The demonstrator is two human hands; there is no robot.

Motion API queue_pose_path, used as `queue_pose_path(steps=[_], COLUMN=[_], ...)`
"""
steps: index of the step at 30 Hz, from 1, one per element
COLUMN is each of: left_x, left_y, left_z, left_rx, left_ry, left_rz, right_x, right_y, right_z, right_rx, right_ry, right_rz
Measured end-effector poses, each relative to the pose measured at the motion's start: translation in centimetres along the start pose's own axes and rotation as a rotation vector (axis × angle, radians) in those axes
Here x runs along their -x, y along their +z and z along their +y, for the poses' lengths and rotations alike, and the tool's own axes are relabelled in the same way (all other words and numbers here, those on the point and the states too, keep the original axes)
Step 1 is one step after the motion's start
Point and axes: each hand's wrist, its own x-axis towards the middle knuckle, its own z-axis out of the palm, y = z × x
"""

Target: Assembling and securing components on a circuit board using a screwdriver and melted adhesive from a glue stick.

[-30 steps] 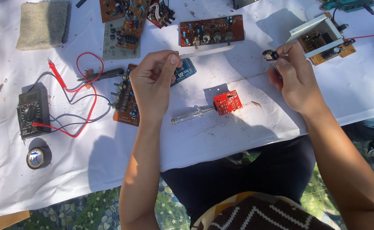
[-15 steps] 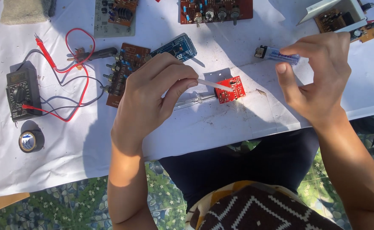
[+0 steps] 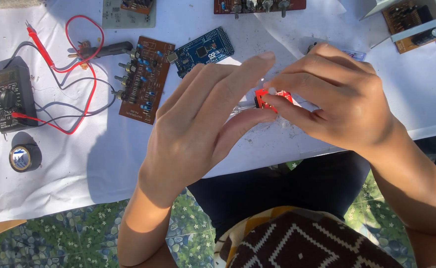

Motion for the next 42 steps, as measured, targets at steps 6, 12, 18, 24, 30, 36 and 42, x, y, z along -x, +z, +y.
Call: queue_pose_path(steps=[6,12,18,24,30,36,42], left_x=[4.7,6.7,6.7,6.3,5.3,4.6,4.0], left_y=[3.7,6.5,7.0,6.8,7.1,8.6,7.9], left_z=[-2.5,-4.0,-4.0,-3.8,-4.1,-5.2,-5.4], left_rx=[-0.145,-0.185,-0.126,-0.128,0.006,-0.053,0.131], left_ry=[-0.234,-0.262,-0.27,-0.279,-0.374,-0.423,-0.503], left_rz=[-0.034,-0.13,-0.088,-0.107,-0.196,-0.246,-0.279], right_x=[3.5,4.4,4.7,4.5,4.5,4.5,4.6], right_y=[1.5,2.9,2.8,2.8,2.8,2.8,2.8], right_z=[1.4,2.1,2.4,2.4,2.4,2.2,2.3], right_rx=[-0.206,-0.194,-0.187,-0.165,-0.156,-0.16,-0.159], right_ry=[0.246,0.16,0.156,0.158,0.146,0.151,0.17], right_rz=[0.18,0.181,0.113,0.071,0.043,0.059,0.072])
